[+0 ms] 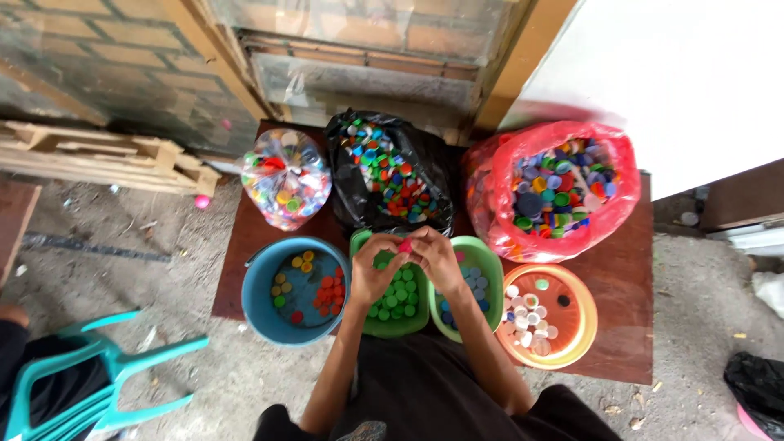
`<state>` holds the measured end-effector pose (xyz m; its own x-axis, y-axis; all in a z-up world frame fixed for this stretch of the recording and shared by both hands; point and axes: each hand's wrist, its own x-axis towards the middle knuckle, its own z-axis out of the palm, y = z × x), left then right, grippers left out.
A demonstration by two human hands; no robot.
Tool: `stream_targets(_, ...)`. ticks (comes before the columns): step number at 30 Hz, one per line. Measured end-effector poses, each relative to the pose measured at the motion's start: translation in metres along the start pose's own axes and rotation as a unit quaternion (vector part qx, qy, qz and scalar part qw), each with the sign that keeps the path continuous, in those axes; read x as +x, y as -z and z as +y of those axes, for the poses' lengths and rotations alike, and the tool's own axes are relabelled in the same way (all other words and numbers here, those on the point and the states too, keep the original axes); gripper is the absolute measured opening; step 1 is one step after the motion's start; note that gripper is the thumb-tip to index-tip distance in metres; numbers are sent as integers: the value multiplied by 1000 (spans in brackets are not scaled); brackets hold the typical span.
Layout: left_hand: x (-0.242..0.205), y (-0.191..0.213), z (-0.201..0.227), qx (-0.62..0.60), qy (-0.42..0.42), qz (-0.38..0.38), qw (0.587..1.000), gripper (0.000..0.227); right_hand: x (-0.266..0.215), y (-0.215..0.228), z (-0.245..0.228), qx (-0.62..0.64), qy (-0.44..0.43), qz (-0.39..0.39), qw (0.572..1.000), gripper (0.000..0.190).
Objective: Sorting plastic bottle caps by color into various plastic trays and buckets.
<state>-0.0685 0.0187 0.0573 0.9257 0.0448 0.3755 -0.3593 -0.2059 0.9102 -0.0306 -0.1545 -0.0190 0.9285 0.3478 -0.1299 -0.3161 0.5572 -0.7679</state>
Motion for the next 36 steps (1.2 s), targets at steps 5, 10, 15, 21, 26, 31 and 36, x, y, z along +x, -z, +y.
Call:
stream_targets(5, -5, -16, -10, -74, -3, -11, 997, 15, -7, 5, -5, 6, 41, 11, 999, 9)
stream_targets(10, -10, -35, -29, -157, 34, 0, 987, 14, -15, 19, 5, 9, 56, 36, 998, 10)
stream_targets(15, -2, -34, -20, -89, 19, -8, 996, 12, -18, 21, 5, 9, 64, 23, 998, 13)
stream_targets(21, 4, -26, -1, -71, 17, -82, 994, 33, -29, -6, -27, 39, 30, 48, 998, 43)
stream_targets(26, -10, -23, -35, -169, 90, -108, 976, 24, -32, -3, -26, 20, 11, 20, 1000, 49)
stream_targets(31, -16, -19, -43, -218, 120, -94, 964, 16, -33, -4, -16, -10, 17, -7, 1000, 49)
stream_targets(36, -12, -17, -25, -157, 70, -109, 979, 17, -39, -4, -16, -35, 18, -6, 999, 48)
